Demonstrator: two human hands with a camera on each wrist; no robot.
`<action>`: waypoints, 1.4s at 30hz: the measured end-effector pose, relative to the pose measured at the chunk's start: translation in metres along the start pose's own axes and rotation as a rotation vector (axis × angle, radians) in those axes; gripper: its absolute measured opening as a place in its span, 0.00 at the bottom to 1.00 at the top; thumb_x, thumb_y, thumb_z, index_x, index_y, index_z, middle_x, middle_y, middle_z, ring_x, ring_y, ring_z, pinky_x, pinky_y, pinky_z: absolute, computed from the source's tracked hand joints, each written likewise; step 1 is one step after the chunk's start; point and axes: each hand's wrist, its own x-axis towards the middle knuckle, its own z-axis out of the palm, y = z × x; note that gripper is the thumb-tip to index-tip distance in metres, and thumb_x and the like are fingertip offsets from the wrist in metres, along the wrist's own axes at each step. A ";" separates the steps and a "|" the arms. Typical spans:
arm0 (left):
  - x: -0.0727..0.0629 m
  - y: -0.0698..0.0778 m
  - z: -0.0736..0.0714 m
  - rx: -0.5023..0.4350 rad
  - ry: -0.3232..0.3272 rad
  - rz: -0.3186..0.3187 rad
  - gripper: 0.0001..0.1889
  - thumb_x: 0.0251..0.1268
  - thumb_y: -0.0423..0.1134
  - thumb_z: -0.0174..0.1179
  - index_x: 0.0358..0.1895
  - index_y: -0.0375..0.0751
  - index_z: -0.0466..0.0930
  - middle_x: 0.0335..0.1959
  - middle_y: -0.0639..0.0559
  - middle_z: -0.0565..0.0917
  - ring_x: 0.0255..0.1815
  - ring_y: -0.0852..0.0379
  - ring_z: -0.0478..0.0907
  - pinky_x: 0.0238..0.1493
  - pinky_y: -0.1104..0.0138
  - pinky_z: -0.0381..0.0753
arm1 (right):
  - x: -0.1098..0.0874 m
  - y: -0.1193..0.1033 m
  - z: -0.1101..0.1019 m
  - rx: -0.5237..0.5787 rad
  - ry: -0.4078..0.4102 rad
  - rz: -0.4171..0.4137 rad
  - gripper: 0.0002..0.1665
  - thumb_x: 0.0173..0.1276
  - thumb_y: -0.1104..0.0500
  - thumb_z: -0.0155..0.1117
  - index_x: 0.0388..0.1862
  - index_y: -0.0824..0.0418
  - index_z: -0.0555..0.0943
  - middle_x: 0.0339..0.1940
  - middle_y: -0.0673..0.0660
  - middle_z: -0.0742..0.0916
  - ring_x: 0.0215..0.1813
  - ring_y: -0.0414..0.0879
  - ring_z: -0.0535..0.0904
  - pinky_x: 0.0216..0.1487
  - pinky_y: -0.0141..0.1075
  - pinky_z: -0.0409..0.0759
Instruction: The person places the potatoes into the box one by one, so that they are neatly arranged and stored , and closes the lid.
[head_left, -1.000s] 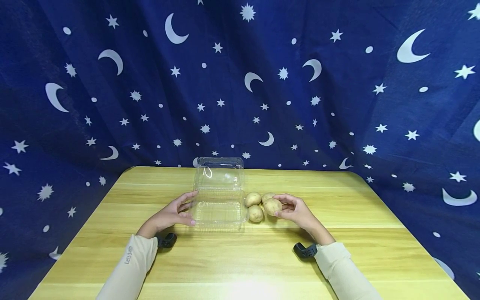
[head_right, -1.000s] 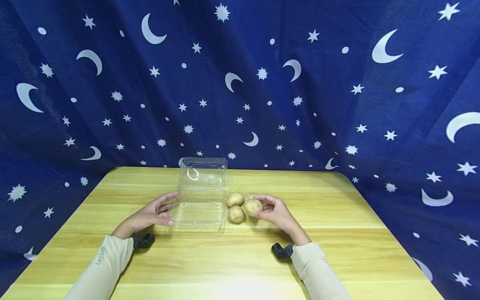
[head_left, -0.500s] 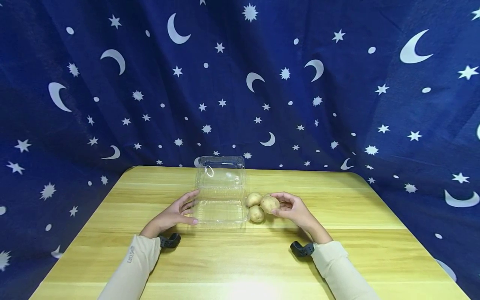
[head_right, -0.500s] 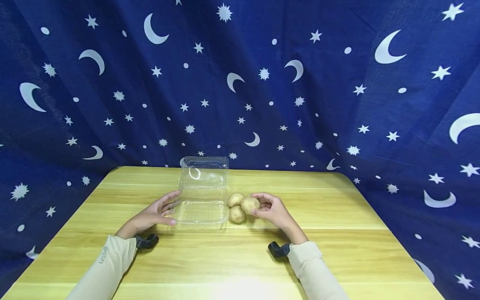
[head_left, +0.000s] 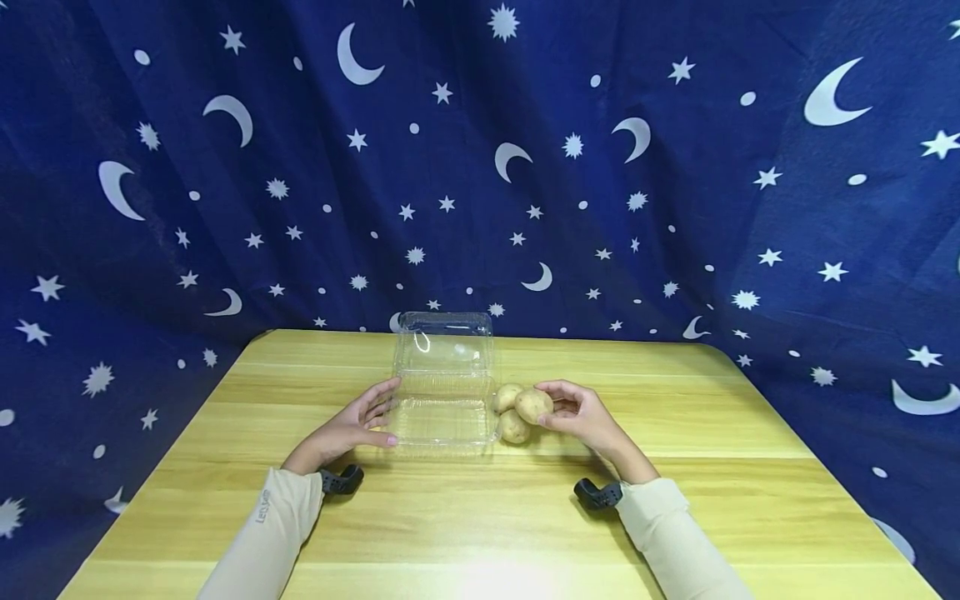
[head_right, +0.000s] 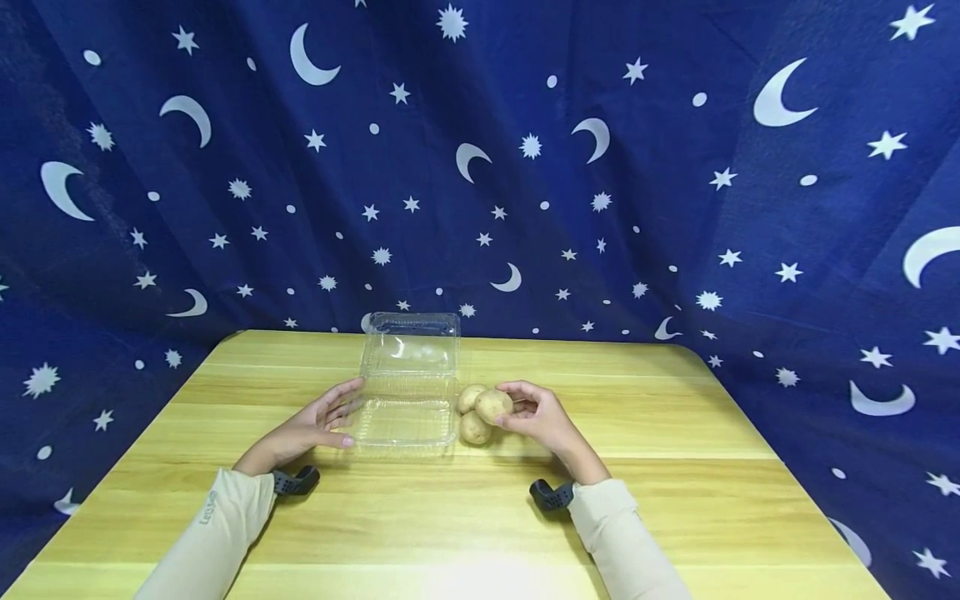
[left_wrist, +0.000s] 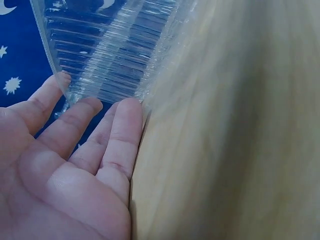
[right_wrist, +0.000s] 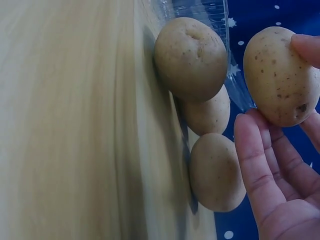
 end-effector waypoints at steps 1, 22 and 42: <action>0.000 0.000 0.000 0.000 -0.001 0.001 0.57 0.68 0.33 0.74 0.87 0.27 0.39 0.87 0.25 0.42 0.86 0.22 0.43 0.82 0.38 0.56 | 0.001 0.000 0.001 -0.001 -0.002 -0.004 0.31 0.66 0.73 0.72 0.67 0.82 0.76 0.54 0.68 0.87 0.49 0.46 0.85 0.52 0.30 0.86; 0.002 -0.002 -0.002 0.004 -0.019 0.000 0.58 0.68 0.34 0.74 0.88 0.28 0.38 0.88 0.25 0.43 0.86 0.23 0.43 0.83 0.34 0.49 | 0.014 -0.007 0.018 0.002 -0.044 -0.009 0.31 0.67 0.72 0.73 0.68 0.81 0.76 0.60 0.75 0.85 0.51 0.45 0.84 0.54 0.31 0.85; -0.001 0.000 -0.001 0.014 -0.009 -0.002 0.59 0.67 0.36 0.76 0.88 0.28 0.39 0.87 0.26 0.44 0.86 0.23 0.44 0.83 0.35 0.49 | 0.028 -0.025 0.040 -0.040 -0.069 -0.026 0.32 0.66 0.71 0.75 0.67 0.80 0.78 0.58 0.71 0.87 0.50 0.48 0.84 0.55 0.30 0.86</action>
